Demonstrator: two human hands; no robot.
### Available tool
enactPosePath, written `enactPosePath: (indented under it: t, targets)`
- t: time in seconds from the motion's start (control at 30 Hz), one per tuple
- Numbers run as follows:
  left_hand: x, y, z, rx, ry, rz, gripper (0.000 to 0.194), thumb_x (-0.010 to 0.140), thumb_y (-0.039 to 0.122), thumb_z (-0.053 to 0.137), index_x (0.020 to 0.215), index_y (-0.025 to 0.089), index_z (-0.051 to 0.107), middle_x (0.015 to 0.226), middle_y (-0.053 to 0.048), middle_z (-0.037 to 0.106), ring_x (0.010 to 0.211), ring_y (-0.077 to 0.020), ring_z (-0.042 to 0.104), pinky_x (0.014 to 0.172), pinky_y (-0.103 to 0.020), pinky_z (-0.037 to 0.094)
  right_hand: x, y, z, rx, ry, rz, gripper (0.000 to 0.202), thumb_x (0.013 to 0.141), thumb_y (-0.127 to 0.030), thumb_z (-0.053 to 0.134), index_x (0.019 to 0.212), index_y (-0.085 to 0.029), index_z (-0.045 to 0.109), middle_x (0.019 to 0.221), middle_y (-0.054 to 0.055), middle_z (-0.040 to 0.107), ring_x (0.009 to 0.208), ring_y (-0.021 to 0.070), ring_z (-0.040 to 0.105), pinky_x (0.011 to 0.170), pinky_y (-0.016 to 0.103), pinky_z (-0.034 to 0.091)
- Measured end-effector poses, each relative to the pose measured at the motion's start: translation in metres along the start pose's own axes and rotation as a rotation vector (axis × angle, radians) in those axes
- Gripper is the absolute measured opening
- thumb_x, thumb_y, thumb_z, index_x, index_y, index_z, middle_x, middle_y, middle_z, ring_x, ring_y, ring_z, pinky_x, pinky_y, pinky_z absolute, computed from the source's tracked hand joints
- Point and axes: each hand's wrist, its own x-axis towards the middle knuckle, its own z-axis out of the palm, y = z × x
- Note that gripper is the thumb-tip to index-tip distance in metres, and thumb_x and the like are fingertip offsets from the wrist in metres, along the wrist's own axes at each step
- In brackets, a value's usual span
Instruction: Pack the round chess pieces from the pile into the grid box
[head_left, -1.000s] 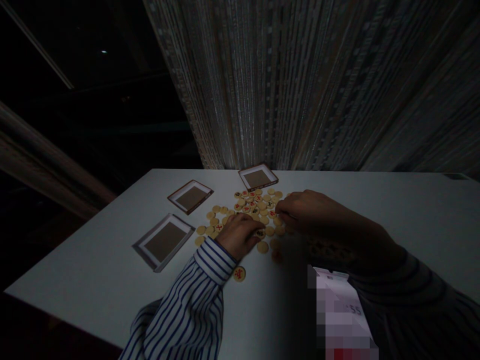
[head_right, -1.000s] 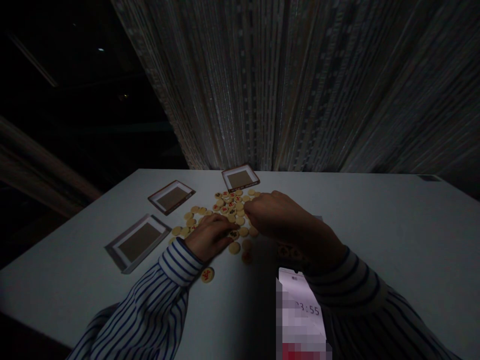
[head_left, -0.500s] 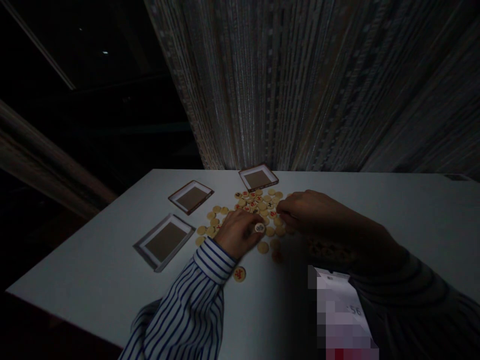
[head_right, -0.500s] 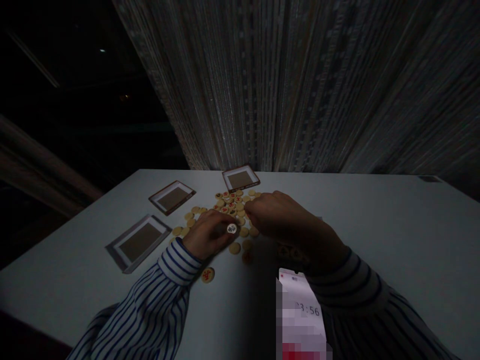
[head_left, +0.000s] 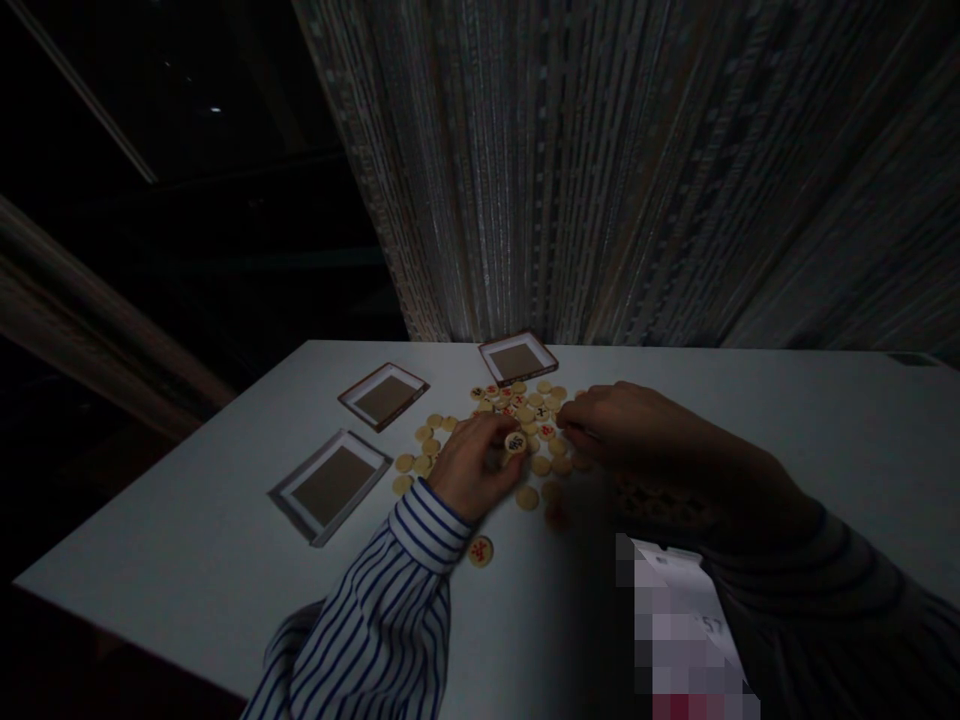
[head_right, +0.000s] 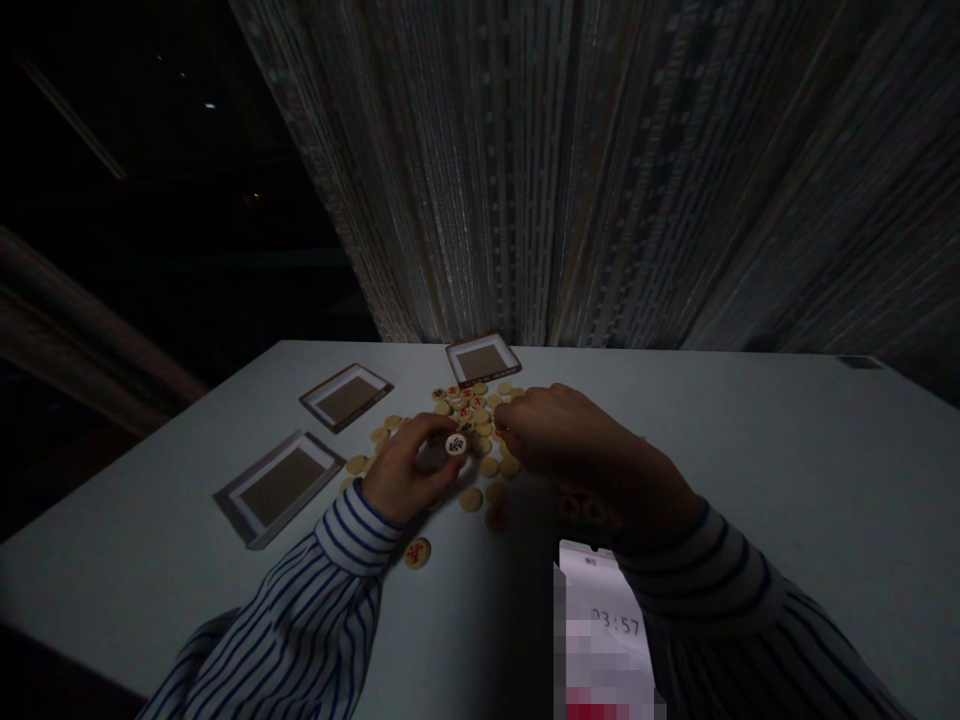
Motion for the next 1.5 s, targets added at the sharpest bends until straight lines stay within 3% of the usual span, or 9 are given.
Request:
enactPosePath:
  t: [0.3, 0.8, 1.03, 1.23, 1.5]
  targets:
    - [0.002, 0.003, 0.003, -0.137, 0.073, -0.024, 0.023, 0.072, 0.016, 0.057, 0.095, 0.016, 0.054, 0.088, -0.004, 0.059, 0.080, -0.0148, 0.056, 0.073, -0.028, 0.047, 0.000, 0.001, 0.001, -0.014, 0.002, -0.003, 0.026, 0.084, -0.023, 0.036, 0.082, -0.019, 0.062, 0.077, 0.007, 0.065, 0.070, 0.0183, 0.058, 0.058, 0.029, 0.031]
    - [0.004, 0.009, 0.009, -0.740, 0.143, -0.398, 0.030, 0.062, 0.022, 0.072, 0.089, 0.014, 0.061, 0.089, -0.006, 0.066, 0.077, -0.0132, 0.061, 0.077, -0.030, 0.051, -0.004, 0.005, -0.001, 0.005, 0.048, 0.022, 0.025, 0.083, -0.026, 0.041, 0.088, -0.020, 0.064, 0.076, 0.006, 0.064, 0.069, 0.0183, 0.058, 0.059, 0.029, 0.033]
    - [0.005, 0.010, 0.008, -0.974, 0.123, -0.575, 0.033, 0.054, 0.023, 0.078, 0.085, 0.014, 0.069, 0.077, -0.004, 0.069, 0.070, -0.0133, 0.063, 0.071, -0.028, 0.052, -0.004, 0.004, -0.001, 0.009, 0.052, 0.024, 0.027, 0.083, -0.027, 0.039, 0.089, -0.020, 0.064, 0.079, 0.007, 0.065, 0.071, 0.0183, 0.058, 0.060, 0.029, 0.033]
    - [0.007, 0.013, 0.003, -0.996, 0.122, -0.613, 0.035, 0.052, 0.024, 0.079, 0.085, 0.017, 0.072, 0.075, -0.003, 0.071, 0.068, -0.0136, 0.063, 0.068, -0.027, 0.052, -0.003, 0.005, 0.000, 0.011, 0.039, 0.034, 0.028, 0.083, -0.028, 0.038, 0.090, -0.020, 0.064, 0.080, 0.007, 0.065, 0.072, 0.0196, 0.059, 0.061, 0.030, 0.034]
    - [0.003, 0.010, 0.004, -1.107, 0.044, -0.643, 0.041, 0.060, 0.032, 0.076, 0.098, 0.017, 0.070, 0.092, -0.008, 0.071, 0.084, -0.0199, 0.065, 0.083, -0.035, 0.050, -0.002, 0.007, 0.001, 0.002, 0.030, 0.028, 0.029, 0.084, -0.028, 0.037, 0.091, -0.020, 0.064, 0.081, 0.008, 0.065, 0.073, 0.0198, 0.060, 0.061, 0.030, 0.035]
